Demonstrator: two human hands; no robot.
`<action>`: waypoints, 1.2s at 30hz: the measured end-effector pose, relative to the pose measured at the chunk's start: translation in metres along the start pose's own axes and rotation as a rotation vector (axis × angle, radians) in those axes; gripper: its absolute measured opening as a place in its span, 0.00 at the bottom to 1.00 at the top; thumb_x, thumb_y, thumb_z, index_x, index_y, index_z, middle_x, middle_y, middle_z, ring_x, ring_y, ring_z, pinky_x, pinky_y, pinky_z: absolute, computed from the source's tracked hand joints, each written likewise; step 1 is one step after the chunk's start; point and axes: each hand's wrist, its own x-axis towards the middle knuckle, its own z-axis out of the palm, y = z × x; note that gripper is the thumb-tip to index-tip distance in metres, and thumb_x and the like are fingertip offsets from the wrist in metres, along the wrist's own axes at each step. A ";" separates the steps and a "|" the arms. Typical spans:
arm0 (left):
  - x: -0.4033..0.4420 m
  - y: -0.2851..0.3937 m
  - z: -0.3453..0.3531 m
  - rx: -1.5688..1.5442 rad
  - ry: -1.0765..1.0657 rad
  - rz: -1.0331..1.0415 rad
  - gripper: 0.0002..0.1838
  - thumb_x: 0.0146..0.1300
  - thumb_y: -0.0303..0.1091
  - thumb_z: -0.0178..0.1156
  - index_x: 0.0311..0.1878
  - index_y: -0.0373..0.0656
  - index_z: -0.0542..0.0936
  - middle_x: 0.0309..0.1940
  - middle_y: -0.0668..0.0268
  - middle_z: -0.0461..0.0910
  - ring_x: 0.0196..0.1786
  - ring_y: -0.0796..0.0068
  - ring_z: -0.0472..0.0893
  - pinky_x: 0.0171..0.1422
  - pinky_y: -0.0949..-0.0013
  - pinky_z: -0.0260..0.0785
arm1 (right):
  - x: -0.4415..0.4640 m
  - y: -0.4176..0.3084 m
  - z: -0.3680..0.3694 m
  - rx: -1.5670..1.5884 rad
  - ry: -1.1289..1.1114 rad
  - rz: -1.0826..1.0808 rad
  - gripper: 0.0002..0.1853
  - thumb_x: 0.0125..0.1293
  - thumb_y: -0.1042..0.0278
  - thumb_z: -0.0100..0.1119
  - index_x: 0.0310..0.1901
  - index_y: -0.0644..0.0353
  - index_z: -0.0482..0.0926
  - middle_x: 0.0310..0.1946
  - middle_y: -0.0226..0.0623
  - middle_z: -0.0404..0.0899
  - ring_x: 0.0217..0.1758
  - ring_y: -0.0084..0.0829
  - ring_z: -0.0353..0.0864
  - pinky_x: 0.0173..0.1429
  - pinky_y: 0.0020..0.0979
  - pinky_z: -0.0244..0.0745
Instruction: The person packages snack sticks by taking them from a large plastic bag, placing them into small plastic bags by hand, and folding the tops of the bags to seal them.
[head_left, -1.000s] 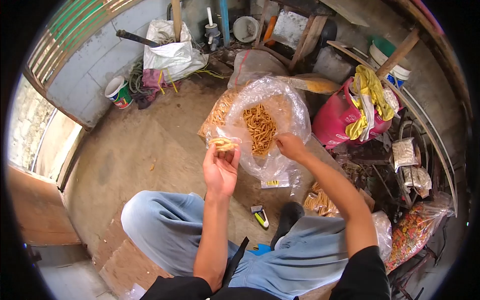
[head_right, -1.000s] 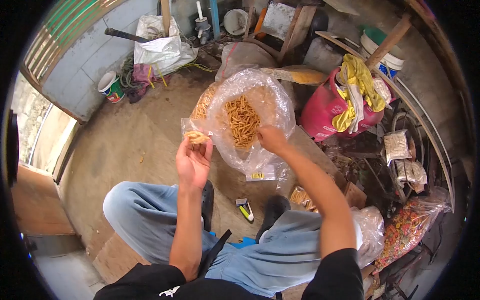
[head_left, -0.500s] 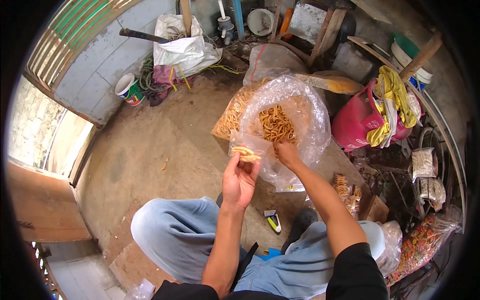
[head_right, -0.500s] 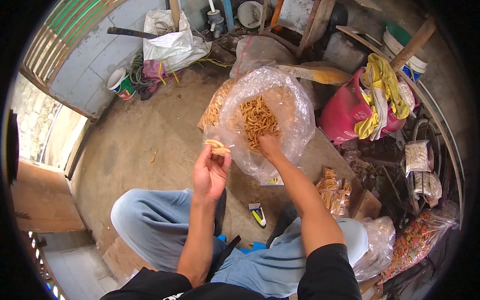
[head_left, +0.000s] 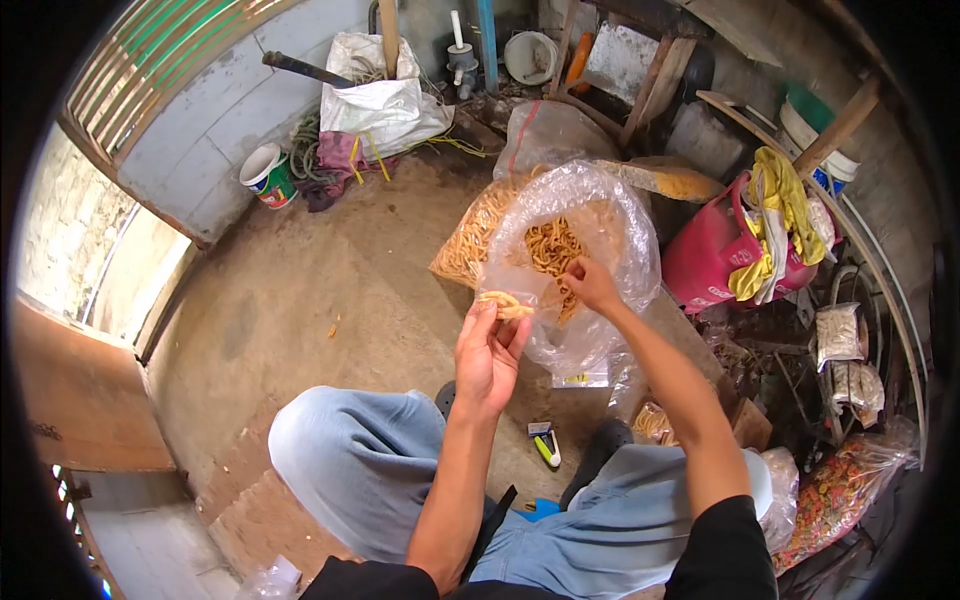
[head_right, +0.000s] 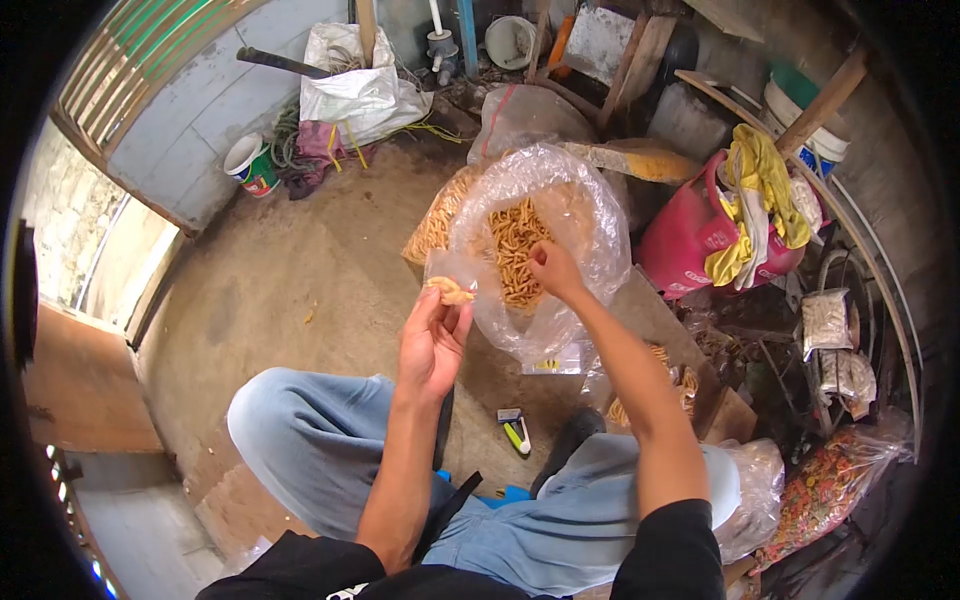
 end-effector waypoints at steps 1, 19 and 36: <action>-0.002 -0.001 0.003 -0.004 -0.020 0.021 0.12 0.70 0.32 0.50 0.55 0.44 0.68 0.49 0.62 0.77 0.48 0.68 0.82 0.52 0.68 0.79 | 0.002 -0.009 -0.013 0.167 0.040 -0.049 0.09 0.58 0.67 0.61 0.37 0.62 0.79 0.30 0.39 0.82 0.33 0.30 0.81 0.37 0.33 0.74; -0.033 -0.028 0.045 0.019 -0.137 -0.058 0.13 0.70 0.30 0.50 0.55 0.42 0.67 0.49 0.63 0.76 0.48 0.71 0.81 0.51 0.70 0.80 | -0.164 -0.184 -0.164 0.262 0.182 -0.474 0.12 0.53 0.78 0.69 0.39 0.53 0.84 0.41 0.31 0.77 0.37 0.22 0.76 0.38 0.23 0.72; 0.005 -0.013 -0.012 -0.450 0.043 -0.227 0.11 0.68 0.27 0.51 0.49 0.30 0.75 0.44 0.57 0.81 0.47 0.68 0.82 0.51 0.73 0.80 | -0.100 -0.130 -0.126 0.147 0.151 -0.311 0.08 0.63 0.68 0.61 0.41 0.60 0.83 0.40 0.34 0.80 0.34 0.24 0.79 0.35 0.25 0.72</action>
